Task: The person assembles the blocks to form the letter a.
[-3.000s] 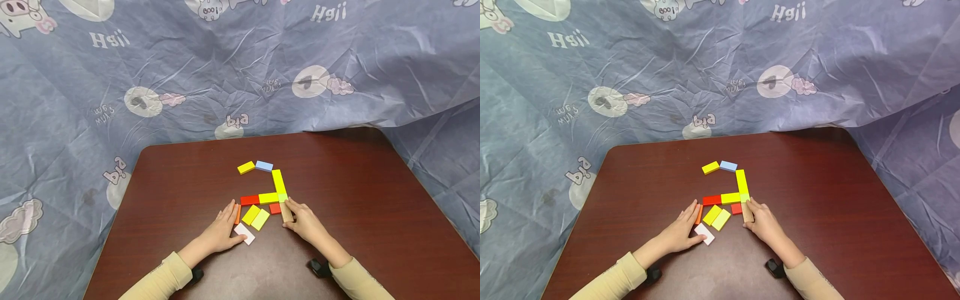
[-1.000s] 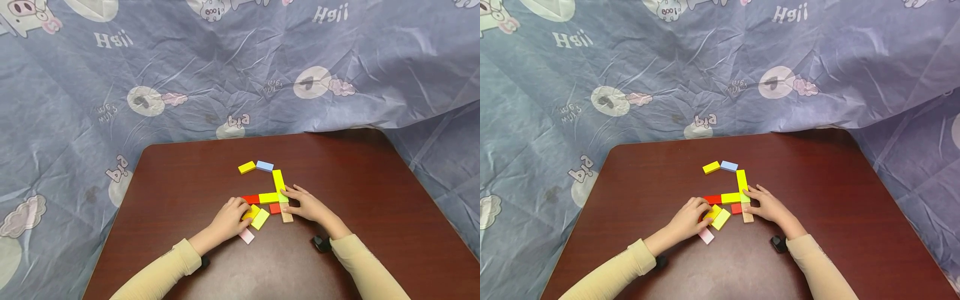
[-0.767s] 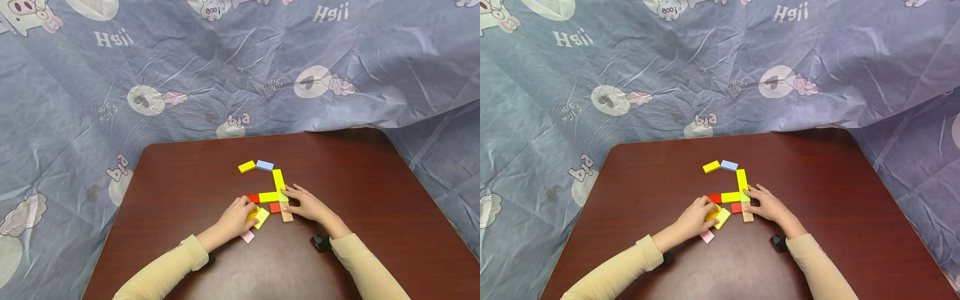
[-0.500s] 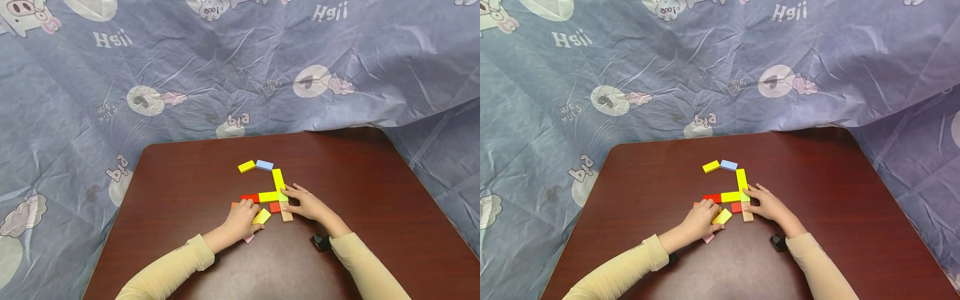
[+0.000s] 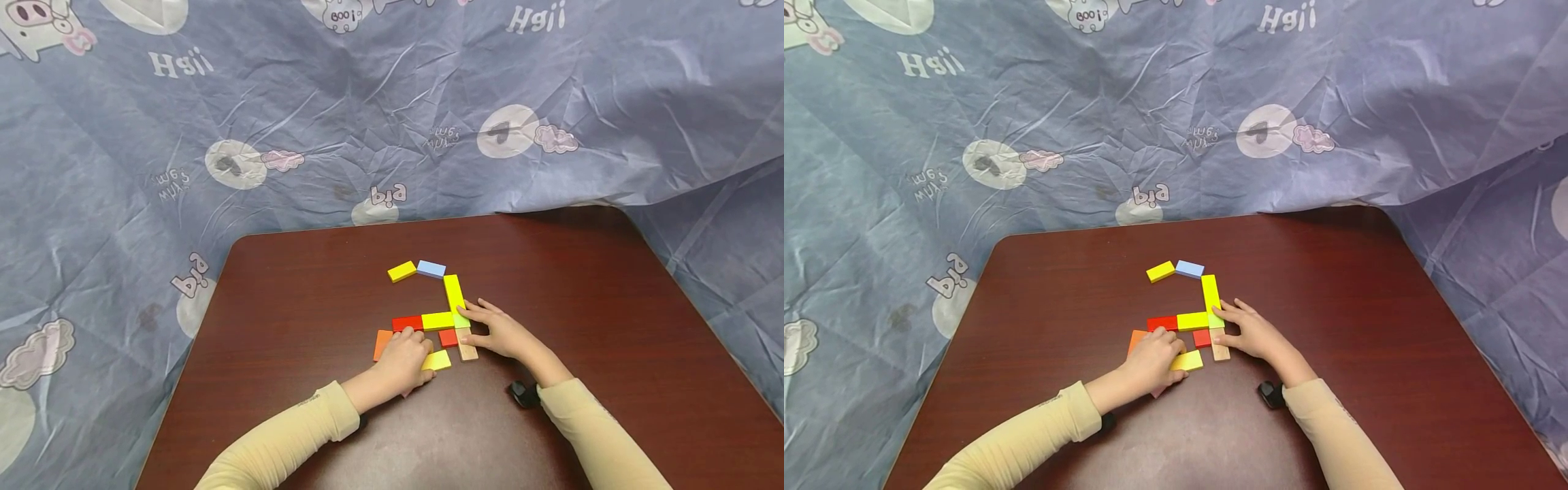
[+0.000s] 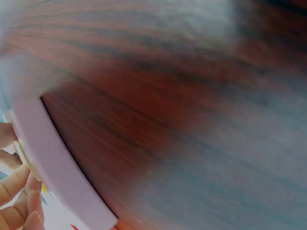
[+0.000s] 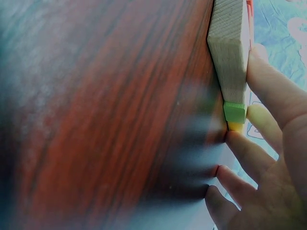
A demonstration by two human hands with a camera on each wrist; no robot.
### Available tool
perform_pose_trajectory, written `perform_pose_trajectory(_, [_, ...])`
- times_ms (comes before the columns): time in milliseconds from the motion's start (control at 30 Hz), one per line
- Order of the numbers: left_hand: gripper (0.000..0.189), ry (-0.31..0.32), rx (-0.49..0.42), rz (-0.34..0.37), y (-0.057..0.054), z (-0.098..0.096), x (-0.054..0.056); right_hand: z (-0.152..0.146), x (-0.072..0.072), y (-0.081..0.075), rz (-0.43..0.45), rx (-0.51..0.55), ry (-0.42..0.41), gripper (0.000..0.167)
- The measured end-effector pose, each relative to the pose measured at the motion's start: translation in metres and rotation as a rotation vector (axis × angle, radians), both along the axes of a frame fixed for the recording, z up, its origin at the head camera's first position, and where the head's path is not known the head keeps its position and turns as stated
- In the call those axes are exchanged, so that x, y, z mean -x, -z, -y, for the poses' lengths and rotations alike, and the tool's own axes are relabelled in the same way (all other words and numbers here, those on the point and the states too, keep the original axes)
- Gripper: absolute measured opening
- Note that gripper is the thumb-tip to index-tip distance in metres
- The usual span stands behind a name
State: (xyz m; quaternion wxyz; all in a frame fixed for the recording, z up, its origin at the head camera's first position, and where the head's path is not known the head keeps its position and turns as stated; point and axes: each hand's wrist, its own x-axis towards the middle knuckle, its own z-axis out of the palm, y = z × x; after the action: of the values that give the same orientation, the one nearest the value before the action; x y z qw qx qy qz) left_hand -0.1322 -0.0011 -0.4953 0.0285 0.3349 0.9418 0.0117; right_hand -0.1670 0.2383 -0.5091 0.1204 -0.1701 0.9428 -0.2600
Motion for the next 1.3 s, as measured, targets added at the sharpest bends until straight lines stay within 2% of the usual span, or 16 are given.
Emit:
perform_pose_trajectory(200, [0.034, 0.043, -0.048, 0.003, -0.003, -0.004, -0.004, 0.001, 0.0, -0.001, 0.009, 0.001, -0.003, 0.072])
perform_pose_trajectory(433, [0.032, 0.145, -0.118, 0.022, -0.004, -0.003, -0.012, 0.001, 0.003, -0.002, 0.013, -0.007, -0.005, 0.071])
perform_pose_trajectory(567, [0.031, 0.174, -0.121, 0.031, -0.005, 0.0, -0.017, 0.001, 0.004, -0.002, 0.009, -0.012, -0.006, 0.07])
perform_pose_trajectory(733, [0.031, 0.131, -0.095, 0.044, -0.002, 0.004, -0.023, 0.001, 0.003, -0.001, -0.001, -0.009, -0.004, 0.071])
perform_pose_trajectory(900, [0.032, 0.079, -0.096, 0.044, 0.004, 0.008, -0.024, 0.002, 0.001, 0.0, 0.01, -0.007, -0.001, 0.071])
perform_pose_trajectory(1133, [0.037, 0.05, -0.147, 0.053, 0.007, 0.017, -0.021, 0.001, 0.002, 0.001, 0.01, -0.014, -0.003, 0.07])
perform_pose_trajectory(1300, [0.042, 0.03, -0.201, 0.107, 0.006, 0.025, -0.019, 0.001, 0.002, 0.001, -0.004, -0.016, -0.001, 0.069])
